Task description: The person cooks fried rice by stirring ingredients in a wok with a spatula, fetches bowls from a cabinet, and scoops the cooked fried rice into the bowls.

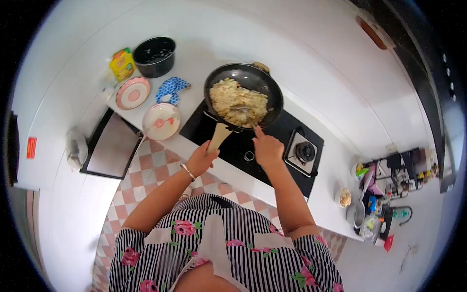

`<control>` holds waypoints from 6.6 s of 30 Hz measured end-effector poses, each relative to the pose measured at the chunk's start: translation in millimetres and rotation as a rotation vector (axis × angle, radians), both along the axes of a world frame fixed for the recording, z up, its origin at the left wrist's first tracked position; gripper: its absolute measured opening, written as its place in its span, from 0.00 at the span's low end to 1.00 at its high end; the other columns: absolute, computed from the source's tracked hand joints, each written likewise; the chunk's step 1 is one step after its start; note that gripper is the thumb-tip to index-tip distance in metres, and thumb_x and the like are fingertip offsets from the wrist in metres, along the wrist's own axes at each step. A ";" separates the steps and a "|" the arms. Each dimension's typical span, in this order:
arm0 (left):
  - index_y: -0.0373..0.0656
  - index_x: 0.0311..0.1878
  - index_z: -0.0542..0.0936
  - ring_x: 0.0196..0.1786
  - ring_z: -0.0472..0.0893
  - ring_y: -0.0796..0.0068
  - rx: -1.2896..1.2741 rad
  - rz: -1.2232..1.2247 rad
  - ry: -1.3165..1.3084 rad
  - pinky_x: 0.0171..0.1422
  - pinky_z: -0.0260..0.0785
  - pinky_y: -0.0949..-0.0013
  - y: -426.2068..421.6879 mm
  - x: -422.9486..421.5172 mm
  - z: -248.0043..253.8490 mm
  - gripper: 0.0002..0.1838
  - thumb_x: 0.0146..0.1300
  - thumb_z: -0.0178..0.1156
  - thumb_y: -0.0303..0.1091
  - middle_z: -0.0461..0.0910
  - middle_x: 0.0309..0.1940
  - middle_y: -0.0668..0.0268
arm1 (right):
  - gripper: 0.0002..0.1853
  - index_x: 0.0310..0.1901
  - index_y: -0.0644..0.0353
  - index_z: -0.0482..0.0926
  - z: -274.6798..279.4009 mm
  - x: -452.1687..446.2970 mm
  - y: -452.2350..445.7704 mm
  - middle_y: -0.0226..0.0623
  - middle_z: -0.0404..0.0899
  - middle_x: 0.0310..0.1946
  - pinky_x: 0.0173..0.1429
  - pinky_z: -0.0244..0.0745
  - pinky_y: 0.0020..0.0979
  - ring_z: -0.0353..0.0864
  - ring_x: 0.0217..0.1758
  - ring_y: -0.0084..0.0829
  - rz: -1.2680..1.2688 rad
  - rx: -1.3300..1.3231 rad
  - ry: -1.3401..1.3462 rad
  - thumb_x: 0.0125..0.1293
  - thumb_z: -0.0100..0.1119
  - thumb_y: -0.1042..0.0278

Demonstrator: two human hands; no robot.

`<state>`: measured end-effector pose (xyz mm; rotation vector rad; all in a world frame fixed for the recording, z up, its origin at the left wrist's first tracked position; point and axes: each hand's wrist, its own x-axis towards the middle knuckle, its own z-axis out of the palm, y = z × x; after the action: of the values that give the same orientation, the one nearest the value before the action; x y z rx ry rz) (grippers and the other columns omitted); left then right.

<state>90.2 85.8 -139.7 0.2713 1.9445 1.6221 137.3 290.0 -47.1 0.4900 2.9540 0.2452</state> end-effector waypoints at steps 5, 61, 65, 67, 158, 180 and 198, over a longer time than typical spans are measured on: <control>0.36 0.69 0.52 0.28 0.79 0.74 0.017 -0.117 -0.180 0.31 0.71 0.73 -28.2 1.0 -6.9 0.40 0.62 0.50 0.54 0.78 0.41 0.57 | 0.31 0.67 0.59 0.54 1.1 12.0 8.9 0.53 0.72 0.46 0.55 0.67 0.42 0.73 0.49 0.50 0.022 -0.442 0.435 0.65 0.46 0.59; 0.42 0.61 0.64 0.30 0.77 0.76 -0.279 0.172 -0.976 0.33 0.69 0.73 -521.4 -22.1 -277.9 0.24 0.64 0.52 0.40 0.78 0.36 0.66 | 0.18 0.53 0.54 0.72 -465.6 -268.9 -367.9 0.43 0.70 0.55 0.55 0.68 0.40 0.68 0.60 0.42 -0.126 -0.140 0.269 0.61 0.53 0.63; 0.40 0.62 0.63 0.30 0.78 0.75 -0.335 0.148 -1.002 0.32 0.69 0.72 -542.7 -29.3 -297.4 0.24 0.65 0.51 0.39 0.79 0.38 0.64 | 0.18 0.53 0.55 0.72 -472.1 -271.5 -353.8 0.43 0.70 0.55 0.55 0.68 0.41 0.68 0.59 0.42 -0.154 -0.129 0.281 0.61 0.53 0.63; 0.42 0.62 0.63 0.31 0.78 0.73 -0.350 0.131 -0.998 0.32 0.70 0.72 -548.3 -30.1 -308.5 0.24 0.66 0.50 0.39 0.79 0.39 0.62 | 0.18 0.53 0.55 0.72 -475.5 -273.2 -348.6 0.43 0.70 0.55 0.55 0.68 0.41 0.68 0.59 0.42 -0.155 -0.125 0.282 0.61 0.53 0.63; 0.42 0.63 0.63 0.32 0.79 0.75 -0.402 0.127 -1.117 0.33 0.68 0.74 -540.1 -57.1 -343.3 0.24 0.66 0.49 0.40 0.79 0.39 0.64 | 0.16 0.49 0.60 0.73 -456.6 -313.5 -280.2 0.45 0.71 0.51 0.57 0.67 0.42 0.69 0.56 0.45 -0.144 -0.158 0.248 0.59 0.52 0.65; 0.45 0.61 0.64 0.31 0.77 0.75 -0.404 0.165 -1.210 0.31 0.68 0.73 -559.2 -19.8 -346.1 0.23 0.66 0.49 0.42 0.78 0.38 0.64 | 0.16 0.48 0.61 0.73 -459.8 -337.2 -269.7 0.45 0.72 0.50 0.57 0.67 0.42 0.69 0.55 0.45 -0.110 -0.158 0.306 0.59 0.52 0.66; 0.40 0.59 0.67 0.38 0.78 0.71 -0.076 -0.198 -0.625 0.39 0.71 0.70 -513.4 -29.3 -272.3 0.22 0.65 0.52 0.40 0.77 0.41 0.61 | 0.16 0.43 0.60 0.76 -357.0 26.5 -507.6 0.49 0.78 0.39 0.48 0.71 0.38 0.77 0.46 0.43 -0.589 -1.113 -0.165 0.64 0.48 0.57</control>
<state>60.9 -427.5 -412.1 -0.0717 1.4431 1.2977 163.8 -217.6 -404.2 0.9835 2.1425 -1.2346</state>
